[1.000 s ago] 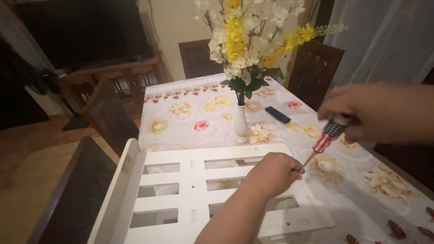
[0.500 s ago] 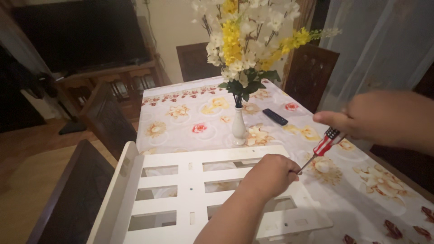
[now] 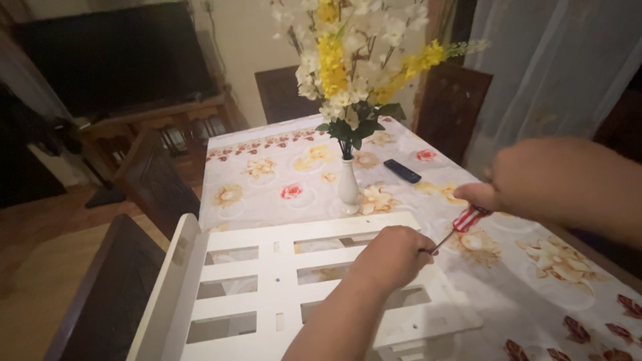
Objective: The person assembles a white wooden storage unit on a dining table. They use a screwdriver to tighten screws into pre-drilled holes on the slatted panels, then flip the unit to attach a solid top panel.
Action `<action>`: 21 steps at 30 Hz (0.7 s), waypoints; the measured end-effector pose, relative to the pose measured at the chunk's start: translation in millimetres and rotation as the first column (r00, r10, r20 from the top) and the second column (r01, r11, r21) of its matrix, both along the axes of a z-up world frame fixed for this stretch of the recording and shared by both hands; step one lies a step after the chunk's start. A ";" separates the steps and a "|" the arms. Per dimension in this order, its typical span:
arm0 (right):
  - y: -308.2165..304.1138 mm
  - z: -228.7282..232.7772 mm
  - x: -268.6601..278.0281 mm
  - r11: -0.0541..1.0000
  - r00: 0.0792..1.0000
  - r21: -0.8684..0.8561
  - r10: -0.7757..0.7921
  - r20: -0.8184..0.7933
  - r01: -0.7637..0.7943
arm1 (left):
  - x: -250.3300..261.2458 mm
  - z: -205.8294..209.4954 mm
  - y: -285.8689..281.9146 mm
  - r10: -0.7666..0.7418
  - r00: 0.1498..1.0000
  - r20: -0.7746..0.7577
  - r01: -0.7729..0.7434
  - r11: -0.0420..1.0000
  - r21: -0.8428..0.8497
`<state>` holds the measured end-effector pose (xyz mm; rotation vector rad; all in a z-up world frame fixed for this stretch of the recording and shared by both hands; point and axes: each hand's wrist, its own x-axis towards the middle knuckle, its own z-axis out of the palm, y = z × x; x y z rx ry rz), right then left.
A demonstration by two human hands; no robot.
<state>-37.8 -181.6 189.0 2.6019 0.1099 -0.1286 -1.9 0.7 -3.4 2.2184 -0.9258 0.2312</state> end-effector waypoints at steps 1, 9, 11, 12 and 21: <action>-3.8 1.1 -2.0 0.995 0.999 0.093 -0.034 -0.038 0.037 | 1.1 -1.1 0.2 -0.002 1.000 -0.002 0.002 1.000 0.017; -112.5 -61.3 3.8 0.719 0.909 0.691 -0.332 0.253 0.070 | -6.2 8.9 15.6 -0.006 0.980 0.197 -0.012 0.996 0.089; -128.3 -121.8 -0.5 0.369 0.802 0.919 -0.502 0.323 -0.139 | -19.9 10.4 17.8 0.006 0.991 0.136 -0.018 0.996 0.082; -135.3 -151.0 -1.4 0.298 0.811 0.953 -0.543 0.217 -0.055 | -24.7 12.1 17.3 0.026 0.986 0.166 -0.052 0.987 0.150; -141.9 -410.0 -24.2 0.091 0.699 0.893 -0.658 -0.279 0.441 | -58.4 37.5 1.3 -0.070 0.913 0.402 -0.223 0.740 0.635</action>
